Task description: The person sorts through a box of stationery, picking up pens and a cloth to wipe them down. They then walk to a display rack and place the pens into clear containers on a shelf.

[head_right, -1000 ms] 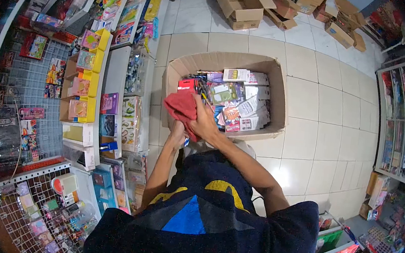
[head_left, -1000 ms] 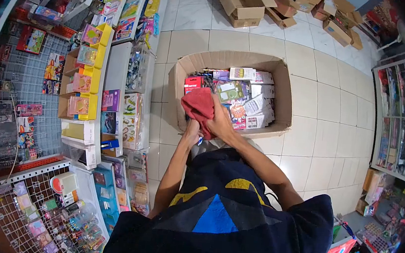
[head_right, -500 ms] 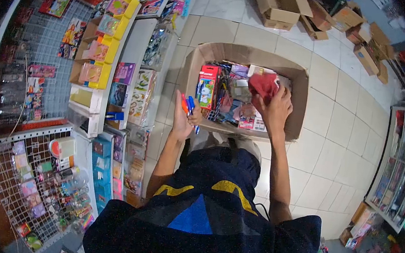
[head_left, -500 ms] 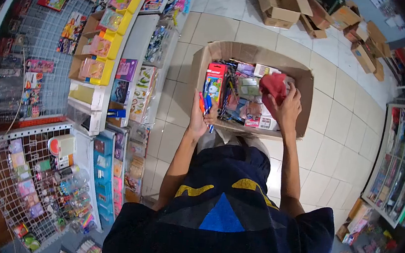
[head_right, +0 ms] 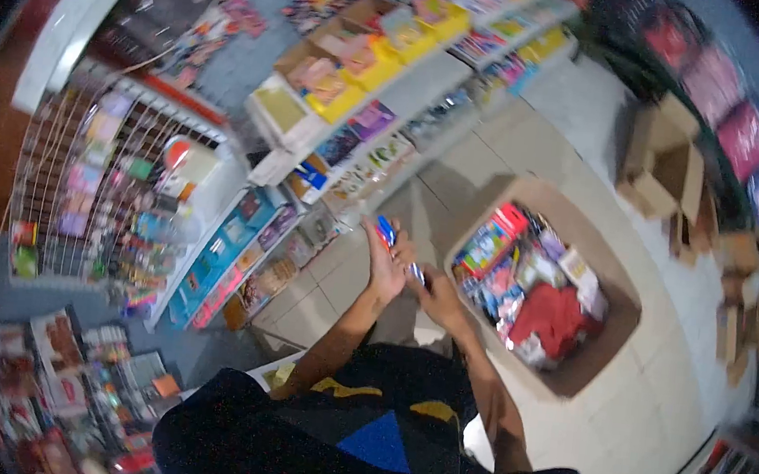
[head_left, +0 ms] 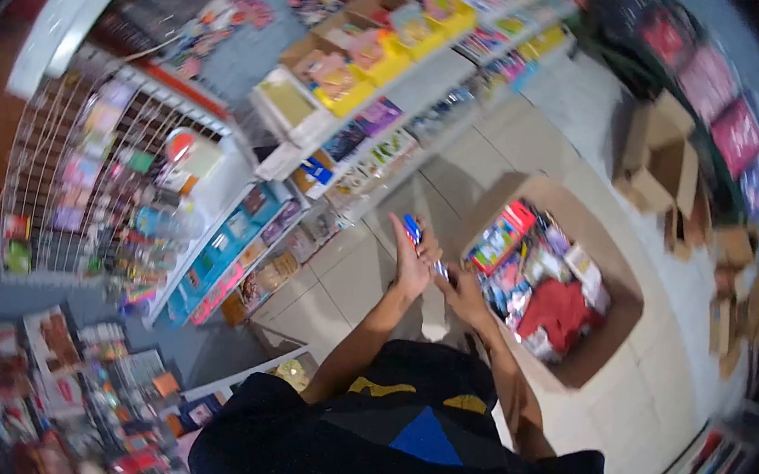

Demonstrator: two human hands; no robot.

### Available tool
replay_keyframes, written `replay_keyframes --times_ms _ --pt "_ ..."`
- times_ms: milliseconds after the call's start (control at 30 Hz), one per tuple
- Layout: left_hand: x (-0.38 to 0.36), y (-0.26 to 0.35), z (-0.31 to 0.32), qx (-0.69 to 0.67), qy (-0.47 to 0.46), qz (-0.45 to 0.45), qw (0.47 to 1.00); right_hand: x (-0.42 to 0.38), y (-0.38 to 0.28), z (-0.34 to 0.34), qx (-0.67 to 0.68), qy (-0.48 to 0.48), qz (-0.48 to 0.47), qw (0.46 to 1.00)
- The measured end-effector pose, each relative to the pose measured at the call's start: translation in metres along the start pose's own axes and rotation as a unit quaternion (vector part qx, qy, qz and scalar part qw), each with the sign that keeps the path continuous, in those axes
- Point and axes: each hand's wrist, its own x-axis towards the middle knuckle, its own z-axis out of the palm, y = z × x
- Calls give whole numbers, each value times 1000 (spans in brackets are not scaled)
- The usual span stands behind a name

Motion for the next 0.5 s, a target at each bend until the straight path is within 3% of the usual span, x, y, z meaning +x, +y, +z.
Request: replay_keyframes --times_ms 67,167,300,400,467,500 --pt "9 14 -46 50 25 21 998 9 -4 23 -76 -43 62 994" --pt "-6 55 -84 6 23 61 998 24 -7 76 -106 -59 4 993" --pt "-29 121 -161 -158 23 49 986 48 -23 150 -115 -158 -3 981" --pt "-80 182 -215 -92 58 153 982 54 -27 216 -84 -225 -110 964" --pt "-85 220 -279 -117 104 253 955 60 -43 242 -160 -303 -98 934" --pt "-102 248 -285 -39 164 348 922 63 -41 255 -172 -331 -111 921"
